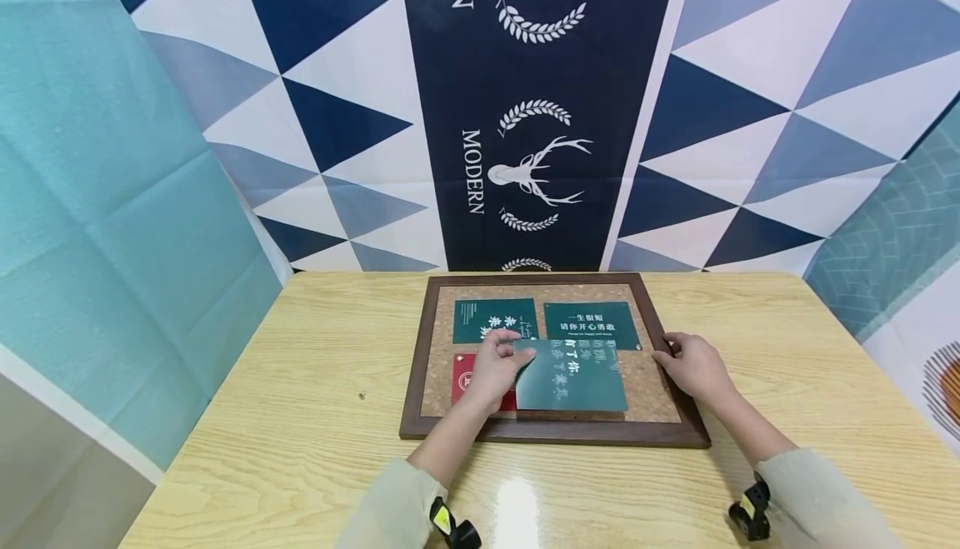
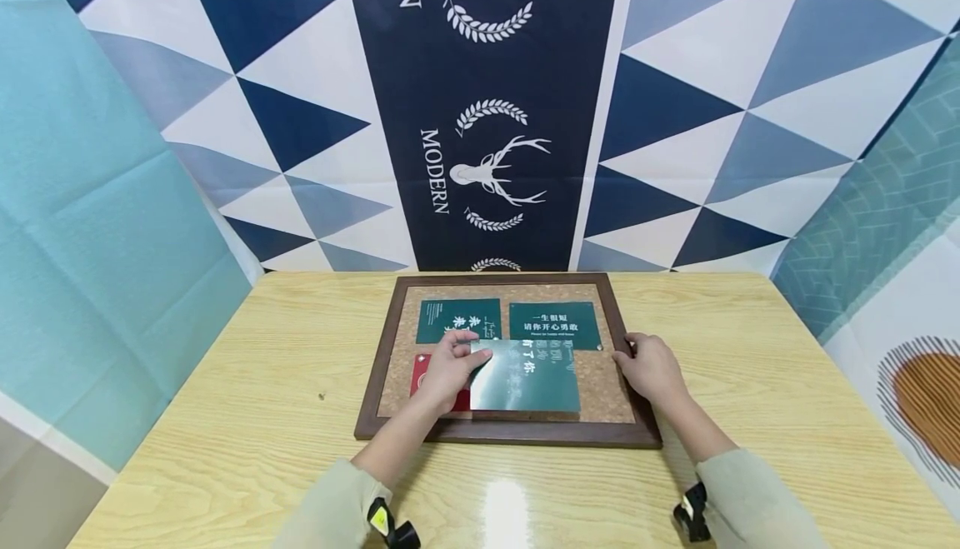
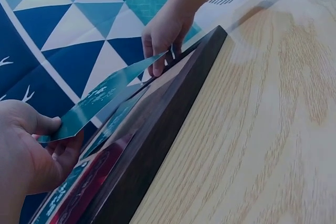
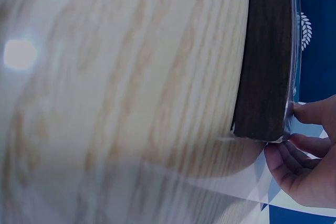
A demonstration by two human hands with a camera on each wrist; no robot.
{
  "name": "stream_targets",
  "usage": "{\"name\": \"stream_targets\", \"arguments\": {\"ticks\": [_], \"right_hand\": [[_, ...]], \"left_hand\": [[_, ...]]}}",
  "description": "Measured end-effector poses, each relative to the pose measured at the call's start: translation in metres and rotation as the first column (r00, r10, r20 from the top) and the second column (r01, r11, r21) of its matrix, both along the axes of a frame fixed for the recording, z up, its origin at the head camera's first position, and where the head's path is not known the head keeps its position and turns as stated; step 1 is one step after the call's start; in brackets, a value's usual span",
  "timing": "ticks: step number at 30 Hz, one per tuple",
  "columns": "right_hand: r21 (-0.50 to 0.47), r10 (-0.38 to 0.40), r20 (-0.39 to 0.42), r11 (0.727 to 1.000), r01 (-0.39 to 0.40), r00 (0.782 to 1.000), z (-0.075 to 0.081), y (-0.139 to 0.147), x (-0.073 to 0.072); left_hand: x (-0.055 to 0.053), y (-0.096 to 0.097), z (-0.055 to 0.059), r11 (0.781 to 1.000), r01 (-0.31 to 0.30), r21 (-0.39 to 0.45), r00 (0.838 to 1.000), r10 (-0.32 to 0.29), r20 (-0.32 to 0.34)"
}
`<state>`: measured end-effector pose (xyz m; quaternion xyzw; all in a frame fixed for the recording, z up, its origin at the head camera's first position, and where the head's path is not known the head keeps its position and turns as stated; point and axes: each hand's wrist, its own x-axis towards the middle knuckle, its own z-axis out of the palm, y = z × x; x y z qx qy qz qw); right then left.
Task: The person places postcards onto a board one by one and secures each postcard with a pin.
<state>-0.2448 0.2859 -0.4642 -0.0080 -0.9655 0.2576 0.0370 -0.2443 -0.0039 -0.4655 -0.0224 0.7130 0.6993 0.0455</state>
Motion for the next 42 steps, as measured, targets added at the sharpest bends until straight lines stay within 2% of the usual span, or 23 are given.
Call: {"name": "stream_targets", "arguments": {"ticks": [9,16,23,32,42], "right_hand": [[-0.007,-0.005,-0.009,1.000,0.004,1.000,0.002,-0.003,0.000],[-0.014,-0.003,-0.013,1.000,0.003,1.000,0.003,-0.005,0.000],[-0.008,-0.008,-0.015,1.000,0.008,1.000,0.004,-0.006,0.000],[-0.002,-0.010,-0.018,1.000,0.010,1.000,0.004,-0.005,0.001],[0.000,-0.011,-0.011,1.000,0.011,1.000,0.002,-0.004,0.002]], "left_hand": [[0.000,0.010,-0.001,1.000,0.012,0.005,1.000,-0.012,0.000],[0.000,0.014,0.000,1.000,0.016,0.009,0.999,-0.017,0.034],[0.001,0.018,0.000,1.000,0.013,0.009,0.999,-0.014,0.030],[0.000,0.023,-0.004,1.000,0.026,0.011,1.000,-0.026,0.001],[-0.002,0.028,-0.011,1.000,0.019,-0.004,0.999,-0.018,0.026]]}}
